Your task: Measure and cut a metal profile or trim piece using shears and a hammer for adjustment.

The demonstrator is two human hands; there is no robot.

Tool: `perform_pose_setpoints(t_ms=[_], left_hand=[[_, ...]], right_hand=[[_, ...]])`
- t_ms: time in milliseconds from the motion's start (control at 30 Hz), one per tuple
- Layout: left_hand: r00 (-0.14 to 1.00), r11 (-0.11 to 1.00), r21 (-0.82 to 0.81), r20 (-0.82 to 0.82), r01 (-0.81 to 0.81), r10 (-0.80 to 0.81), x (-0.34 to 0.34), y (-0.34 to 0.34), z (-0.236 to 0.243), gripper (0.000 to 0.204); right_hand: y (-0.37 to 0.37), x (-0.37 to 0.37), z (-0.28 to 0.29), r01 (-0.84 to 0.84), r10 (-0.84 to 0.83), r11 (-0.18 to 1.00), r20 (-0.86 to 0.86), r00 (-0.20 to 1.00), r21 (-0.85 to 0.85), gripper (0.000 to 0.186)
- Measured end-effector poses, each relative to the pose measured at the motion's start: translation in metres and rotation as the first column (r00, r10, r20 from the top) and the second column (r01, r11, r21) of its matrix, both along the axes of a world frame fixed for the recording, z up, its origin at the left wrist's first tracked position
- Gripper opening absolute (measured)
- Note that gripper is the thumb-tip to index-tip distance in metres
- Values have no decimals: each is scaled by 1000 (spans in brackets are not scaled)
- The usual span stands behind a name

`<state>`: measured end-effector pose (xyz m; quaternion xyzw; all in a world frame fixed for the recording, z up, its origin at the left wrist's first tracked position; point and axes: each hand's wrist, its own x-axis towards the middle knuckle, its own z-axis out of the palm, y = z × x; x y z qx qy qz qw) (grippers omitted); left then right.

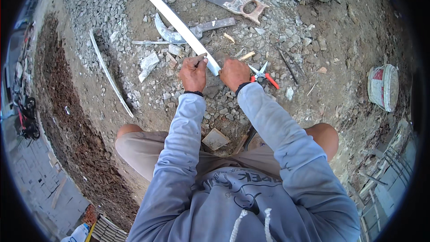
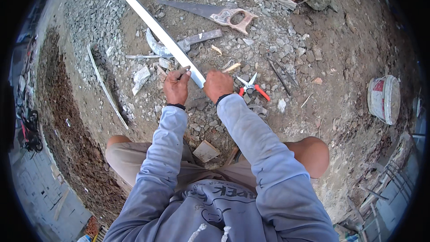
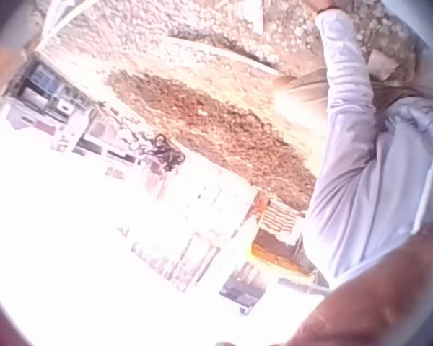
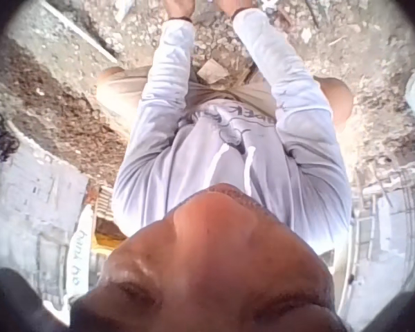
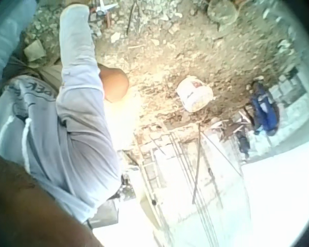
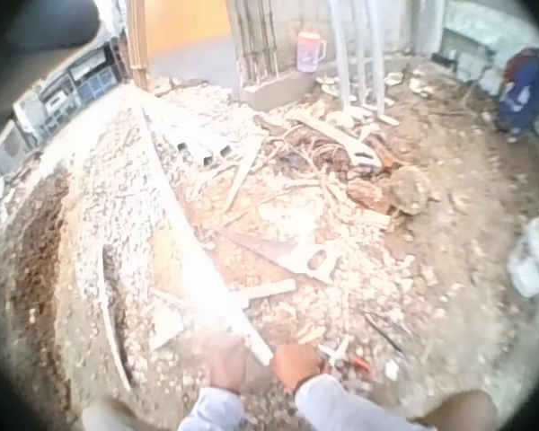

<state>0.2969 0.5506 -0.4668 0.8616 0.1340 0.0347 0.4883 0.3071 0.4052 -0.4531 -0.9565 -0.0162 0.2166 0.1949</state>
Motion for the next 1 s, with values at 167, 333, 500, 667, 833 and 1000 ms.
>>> perform_pose_setpoints(t_ms=[167,333,500,667,833,1000], left_hand=[[946,947,9,46,320,-320,8,1,6,16],[752,752,18,-3,659,-659,14,15,-9,16],[764,767,-52,149,640,-628,5,25,-34,14],[820,851,62,239,521,-520,-2,21,-43,13],[840,862,98,195,497,-506,-11,17,-38,14],[814,854,228,265,467,-516,-15,8,-36,18]], right_hand=[[5,-29,-9,440,-431,896,-119,894,63,34],[4,-31,-11,535,-520,844,-178,835,44,38],[5,-27,-10,531,-520,847,-162,839,29,39],[7,-26,-4,515,-500,856,-174,848,48,39],[7,-35,-16,505,-491,859,-136,860,88,39],[6,-40,-21,514,-502,845,-114,857,146,40]])
